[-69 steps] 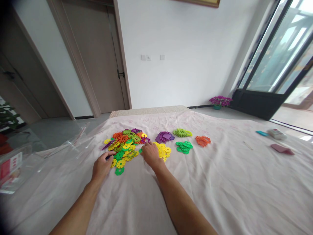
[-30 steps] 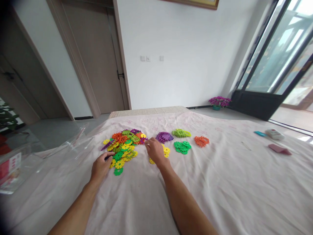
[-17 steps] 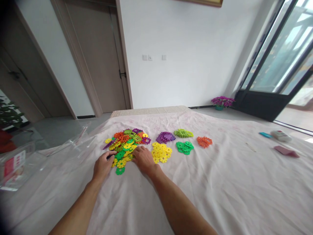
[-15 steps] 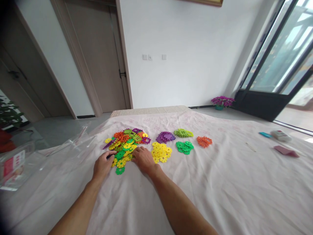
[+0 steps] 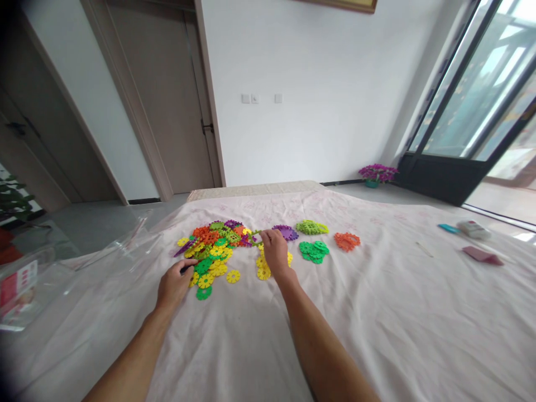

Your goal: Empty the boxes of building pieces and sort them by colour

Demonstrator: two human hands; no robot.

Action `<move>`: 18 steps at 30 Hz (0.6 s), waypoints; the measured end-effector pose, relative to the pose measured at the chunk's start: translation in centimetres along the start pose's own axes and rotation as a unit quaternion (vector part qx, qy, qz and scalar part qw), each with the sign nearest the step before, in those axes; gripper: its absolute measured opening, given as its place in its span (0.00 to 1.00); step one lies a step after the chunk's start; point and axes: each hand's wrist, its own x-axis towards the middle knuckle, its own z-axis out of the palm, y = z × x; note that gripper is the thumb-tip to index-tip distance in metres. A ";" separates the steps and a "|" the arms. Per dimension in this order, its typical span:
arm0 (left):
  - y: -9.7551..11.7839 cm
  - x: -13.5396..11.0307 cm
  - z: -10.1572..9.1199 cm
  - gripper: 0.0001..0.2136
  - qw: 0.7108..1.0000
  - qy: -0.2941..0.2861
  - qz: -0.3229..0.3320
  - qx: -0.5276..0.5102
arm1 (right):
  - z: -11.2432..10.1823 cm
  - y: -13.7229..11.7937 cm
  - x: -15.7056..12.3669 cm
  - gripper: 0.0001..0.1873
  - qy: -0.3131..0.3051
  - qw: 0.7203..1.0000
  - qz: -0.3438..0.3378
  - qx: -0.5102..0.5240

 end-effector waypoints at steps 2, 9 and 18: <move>-0.1 0.1 0.0 0.13 1.000 0.001 0.002 0.003 | -1.3 1.6 1.1 0.18 0.042 0.993 0.077 0.075; -0.3 0.3 0.1 0.13 1.000 -0.001 0.001 0.023 | -6.0 7.8 3.1 0.13 0.251 0.873 0.267 0.321; -0.3 0.2 0.1 0.14 1.000 -0.010 -0.001 0.024 | -9.8 12.4 3.6 0.10 0.395 0.771 0.322 0.381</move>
